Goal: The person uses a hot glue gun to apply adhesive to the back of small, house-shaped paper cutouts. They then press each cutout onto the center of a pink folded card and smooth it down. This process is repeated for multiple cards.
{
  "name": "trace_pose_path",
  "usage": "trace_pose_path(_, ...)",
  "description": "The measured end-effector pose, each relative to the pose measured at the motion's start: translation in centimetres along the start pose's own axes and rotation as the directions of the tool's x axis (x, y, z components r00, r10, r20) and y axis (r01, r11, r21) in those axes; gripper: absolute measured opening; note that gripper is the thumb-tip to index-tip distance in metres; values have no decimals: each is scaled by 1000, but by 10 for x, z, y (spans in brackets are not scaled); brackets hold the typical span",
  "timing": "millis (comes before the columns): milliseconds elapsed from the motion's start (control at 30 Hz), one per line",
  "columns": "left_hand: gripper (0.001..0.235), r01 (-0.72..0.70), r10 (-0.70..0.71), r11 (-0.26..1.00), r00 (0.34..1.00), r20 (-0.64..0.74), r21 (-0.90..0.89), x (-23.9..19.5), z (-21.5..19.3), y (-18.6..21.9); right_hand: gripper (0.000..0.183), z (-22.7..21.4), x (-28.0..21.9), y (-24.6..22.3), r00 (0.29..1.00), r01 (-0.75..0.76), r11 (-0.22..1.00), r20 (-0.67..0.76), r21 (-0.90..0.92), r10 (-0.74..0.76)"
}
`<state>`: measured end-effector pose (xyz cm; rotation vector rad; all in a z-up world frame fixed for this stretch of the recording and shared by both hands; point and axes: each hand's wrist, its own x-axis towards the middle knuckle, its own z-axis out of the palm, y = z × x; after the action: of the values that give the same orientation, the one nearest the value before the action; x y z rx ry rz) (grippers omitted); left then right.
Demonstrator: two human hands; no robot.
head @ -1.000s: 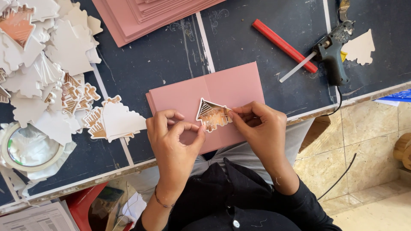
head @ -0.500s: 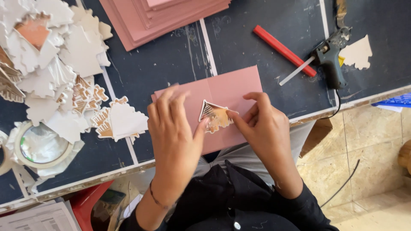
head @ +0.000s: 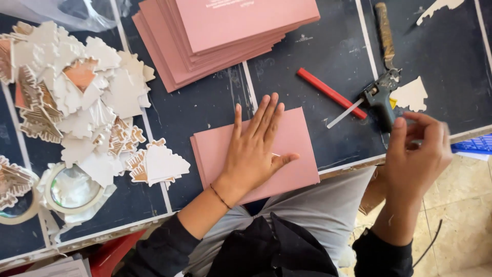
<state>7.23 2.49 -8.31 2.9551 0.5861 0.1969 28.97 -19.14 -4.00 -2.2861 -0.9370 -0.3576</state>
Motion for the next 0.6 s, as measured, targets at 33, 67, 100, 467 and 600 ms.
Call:
trace_pose_path(33, 124, 4, -4, 1000, 1000, 11, 3, 1, 1, -1, 24, 0, 8, 11, 995, 101, 994, -10, -45, -101)
trace_pose_path(67, 124, 4, -4, 1000, 1000, 0, 11, 8, -15, -4, 24, 1, 12, 18, 994, 106, 994, -21, -40, -107)
trace_pose_path(100, 119, -8, 1, 995, 998, -70, -99, 16, -31, -8, 34, 3, 16, 26, 994, 84, 984, 88, -160, -71)
trace_pose_path(467, 102, 249, -173, 932, 944, -281, 262, 247, -49, -230, 66, 46, 19, 85, 960, 76, 986, 277, -150, -32)
trace_pose_path(600, 113, 290, -294, 940, 956, -5, 179, 278, -52, -236, 71, 95, 4, 173, 980, 103, 985, 185, -140, -77)
